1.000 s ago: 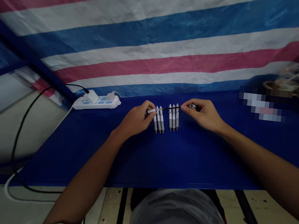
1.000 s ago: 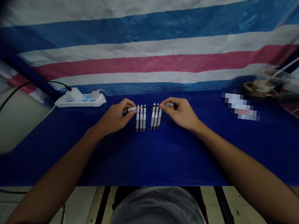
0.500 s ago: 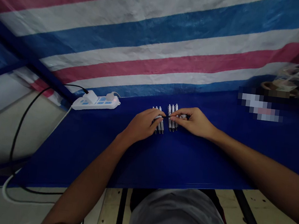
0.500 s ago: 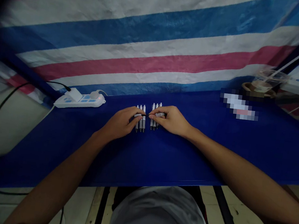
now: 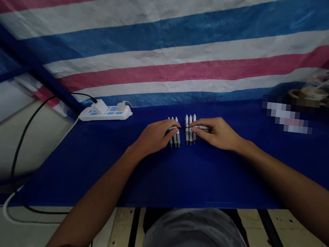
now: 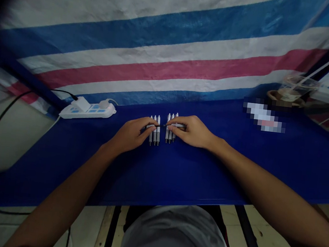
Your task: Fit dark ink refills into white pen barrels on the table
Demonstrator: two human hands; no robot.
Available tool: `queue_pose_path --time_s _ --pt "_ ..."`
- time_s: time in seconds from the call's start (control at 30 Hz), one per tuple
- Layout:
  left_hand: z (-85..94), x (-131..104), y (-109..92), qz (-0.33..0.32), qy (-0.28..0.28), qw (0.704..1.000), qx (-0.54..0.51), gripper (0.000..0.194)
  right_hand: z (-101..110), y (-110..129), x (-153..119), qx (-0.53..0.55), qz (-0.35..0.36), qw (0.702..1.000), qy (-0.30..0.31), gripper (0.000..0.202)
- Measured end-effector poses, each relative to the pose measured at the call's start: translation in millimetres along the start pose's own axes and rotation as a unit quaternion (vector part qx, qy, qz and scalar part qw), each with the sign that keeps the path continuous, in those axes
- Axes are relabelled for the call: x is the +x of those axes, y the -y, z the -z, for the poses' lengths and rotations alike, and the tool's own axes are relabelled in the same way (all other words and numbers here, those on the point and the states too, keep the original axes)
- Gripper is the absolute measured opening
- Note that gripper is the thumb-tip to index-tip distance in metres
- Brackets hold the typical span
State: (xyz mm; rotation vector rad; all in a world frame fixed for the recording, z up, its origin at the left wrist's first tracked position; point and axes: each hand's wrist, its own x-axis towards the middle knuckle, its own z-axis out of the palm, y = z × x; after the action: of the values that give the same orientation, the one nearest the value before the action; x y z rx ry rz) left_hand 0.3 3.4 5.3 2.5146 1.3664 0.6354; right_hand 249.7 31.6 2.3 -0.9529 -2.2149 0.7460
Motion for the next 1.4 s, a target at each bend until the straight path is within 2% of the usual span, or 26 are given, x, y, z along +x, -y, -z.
queue_pose_path --time_s 0.13,0.3,0.47,0.77,1.03,1.4 --pt "-1.4 -0.9 -2.8 -0.012 0.007 1.0 0.007 0.03 -1.2 0.4 0.1 -0.023 0.029 0.999 0.007 0.034" --pt "0.1 -1.2 -4.2 0.016 -0.004 1.0 0.018 0.029 2.5 1.2 0.3 -0.013 0.028 0.999 0.012 0.034" --pt "-0.3 -1.2 -2.8 0.002 -0.004 1.0 0.012 0.027 7.1 -0.6 -0.2 -0.009 0.041 0.998 0.043 0.037" --pt "-2.4 -1.4 -4.3 0.003 0.018 1.0 0.013 0.028 1.7 -1.2 -0.9 -0.063 0.076 0.994 0.045 0.036" --pt "-2.1 -1.6 -3.8 -0.005 0.02 1.0 0.005 0.025 7.3 -3.3 -1.3 -0.089 0.11 0.987 0.072 0.034" --pt "-1.0 -1.0 -2.1 -0.008 0.022 0.999 -0.03 0.025 7.1 -3.7 -2.3 -0.101 0.107 0.986 0.071 0.036"
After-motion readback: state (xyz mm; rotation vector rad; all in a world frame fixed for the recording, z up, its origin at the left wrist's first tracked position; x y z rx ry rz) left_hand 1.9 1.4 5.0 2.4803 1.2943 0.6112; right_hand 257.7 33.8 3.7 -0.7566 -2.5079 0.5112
